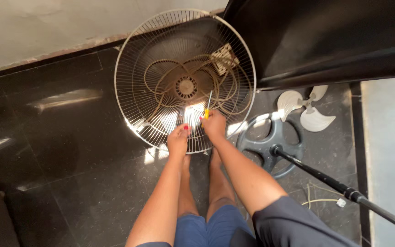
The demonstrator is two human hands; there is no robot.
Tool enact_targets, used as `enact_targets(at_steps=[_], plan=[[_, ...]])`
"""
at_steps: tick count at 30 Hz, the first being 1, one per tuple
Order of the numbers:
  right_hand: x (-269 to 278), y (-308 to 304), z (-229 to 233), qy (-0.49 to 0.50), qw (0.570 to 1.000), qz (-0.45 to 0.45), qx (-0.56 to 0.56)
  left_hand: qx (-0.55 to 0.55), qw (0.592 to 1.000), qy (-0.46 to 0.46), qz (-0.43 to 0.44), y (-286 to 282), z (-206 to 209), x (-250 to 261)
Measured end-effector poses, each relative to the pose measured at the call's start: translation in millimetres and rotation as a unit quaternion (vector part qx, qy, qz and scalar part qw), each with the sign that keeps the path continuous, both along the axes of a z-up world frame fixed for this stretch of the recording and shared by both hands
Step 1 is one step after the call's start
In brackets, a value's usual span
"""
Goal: The person disassembles a standing fan by removing the front grill and blades, then uses a screwdriver to loosen screws on the motor housing. The person continues to adjust the fan head and works on the internal components.
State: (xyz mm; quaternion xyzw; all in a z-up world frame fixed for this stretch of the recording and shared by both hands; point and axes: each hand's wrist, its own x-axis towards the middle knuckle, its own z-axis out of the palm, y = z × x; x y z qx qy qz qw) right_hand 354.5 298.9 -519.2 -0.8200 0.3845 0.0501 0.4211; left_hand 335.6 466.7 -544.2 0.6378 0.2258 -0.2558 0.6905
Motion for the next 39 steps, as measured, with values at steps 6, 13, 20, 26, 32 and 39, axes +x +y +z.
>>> enact_targets(at_steps=[6,13,20,26,32,39], plan=[[19,-4,9,0.046,0.996,0.009,-0.074,0.002,0.996,0.086,0.004,-1,27,19],[6,-10,12,-0.004,1.000,0.008,-0.015,-0.020,0.995,0.098,-0.015,-10,45,21],[-57,-17,31,-0.127,0.990,-0.041,0.037,-0.047,0.991,0.095,-0.085,-32,67,8],[-202,-40,90,-0.223,0.943,-0.131,0.209,-0.087,0.978,0.016,-0.190,-47,117,-40],[-348,-87,209,-0.086,0.888,-0.344,0.293,-0.095,0.926,0.028,-0.363,-101,212,-93],[-485,-193,326,-0.287,0.819,-0.484,0.116,-0.161,0.827,-0.132,-0.522,-224,342,-169]])
